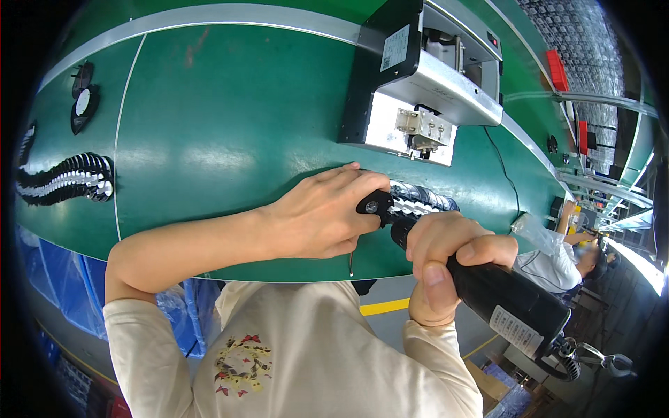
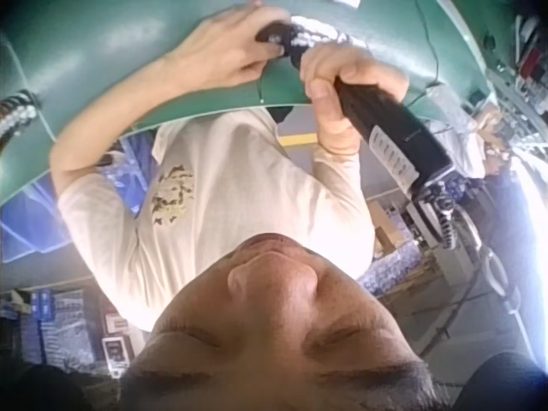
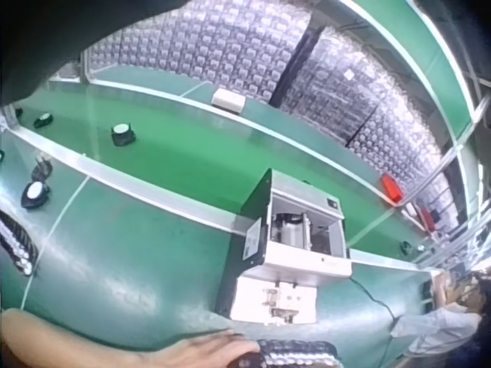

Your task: The recorder is assembling small electronic fans or motors on a production line using an electric screwdriver.

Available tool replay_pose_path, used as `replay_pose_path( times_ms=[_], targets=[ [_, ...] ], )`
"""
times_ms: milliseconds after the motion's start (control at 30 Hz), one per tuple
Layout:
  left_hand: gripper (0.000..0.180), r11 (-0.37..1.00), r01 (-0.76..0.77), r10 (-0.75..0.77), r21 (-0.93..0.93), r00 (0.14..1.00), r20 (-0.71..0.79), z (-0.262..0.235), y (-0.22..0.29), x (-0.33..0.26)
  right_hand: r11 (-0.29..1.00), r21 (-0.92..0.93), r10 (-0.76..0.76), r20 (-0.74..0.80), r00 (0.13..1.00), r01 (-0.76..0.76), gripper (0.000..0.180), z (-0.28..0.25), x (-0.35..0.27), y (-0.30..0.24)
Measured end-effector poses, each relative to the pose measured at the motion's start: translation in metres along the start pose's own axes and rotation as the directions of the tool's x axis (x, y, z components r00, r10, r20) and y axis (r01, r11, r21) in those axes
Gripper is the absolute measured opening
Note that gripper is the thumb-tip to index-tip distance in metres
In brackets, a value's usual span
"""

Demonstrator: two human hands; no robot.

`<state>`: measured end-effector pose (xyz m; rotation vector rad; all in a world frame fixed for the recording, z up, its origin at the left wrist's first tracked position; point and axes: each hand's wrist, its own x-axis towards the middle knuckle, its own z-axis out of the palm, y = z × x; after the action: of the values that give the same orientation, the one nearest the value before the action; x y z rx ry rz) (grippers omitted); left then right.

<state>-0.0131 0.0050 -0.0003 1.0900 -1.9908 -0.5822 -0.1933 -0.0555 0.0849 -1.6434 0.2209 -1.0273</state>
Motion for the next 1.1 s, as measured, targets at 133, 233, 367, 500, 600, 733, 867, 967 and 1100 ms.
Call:
replay_pose_path(
  times_ms=[133,233,367,500,600,733,867,967,1100],
  targets=[
    [0.022,0.999,0.009,-0.009,0.044,1.000,0.002,-0.003,0.002,0.001,1.000,0.019,0.001,-0.070,0.998,0.000,0.038,0.002,-0.002,0.001],
    [0.021,0.999,0.006,-0.006,0.035,1.000,0.005,-0.004,0.002,0.002,0.998,0.069,0.018,-0.110,0.994,-0.010,0.044,-0.004,0.003,-0.005],
    [0.025,1.000,0.005,-0.005,-0.002,1.000,0.004,-0.003,0.000,0.003,0.956,0.243,-0.158,-0.036,0.987,0.162,0.055,-0.041,0.020,-0.022],
    [0.033,1.000,0.016,-0.016,-0.005,1.000,0.007,-0.012,0.004,0.008,0.942,0.224,-0.224,-0.124,0.967,0.248,0.054,-0.060,0.025,-0.035],
    [0.041,0.996,0.068,-0.061,-0.057,0.991,0.120,-0.041,0.012,0.010,0.941,0.214,-0.221,-0.202,0.954,0.263,0.060,-0.072,0.022,-0.034],
    [0.054,0.982,0.187,-0.184,0.032,0.892,0.412,-0.107,0.004,0.007,0.957,0.191,-0.175,-0.212,0.961,0.217,0.065,-0.079,0.013,-0.029],
    [0.054,0.936,0.235,-0.231,0.262,0.972,-0.046,-0.139,-0.048,0.018,0.962,0.182,-0.191,-0.083,0.978,0.203,0.062,-0.082,0.016,-0.023],
    [0.052,0.810,0.368,-0.136,0.457,0.875,-0.464,-0.165,-0.113,0.021,0.975,0.114,-0.184,-0.070,0.980,0.191,0.062,-0.081,0.014,-0.025],
    [0.057,0.675,0.546,-0.129,0.496,0.749,-0.650,-0.218,-0.205,0.024,0.978,0.096,-0.161,-0.222,0.962,0.186,0.059,-0.070,0.009,-0.018]
  ],
)
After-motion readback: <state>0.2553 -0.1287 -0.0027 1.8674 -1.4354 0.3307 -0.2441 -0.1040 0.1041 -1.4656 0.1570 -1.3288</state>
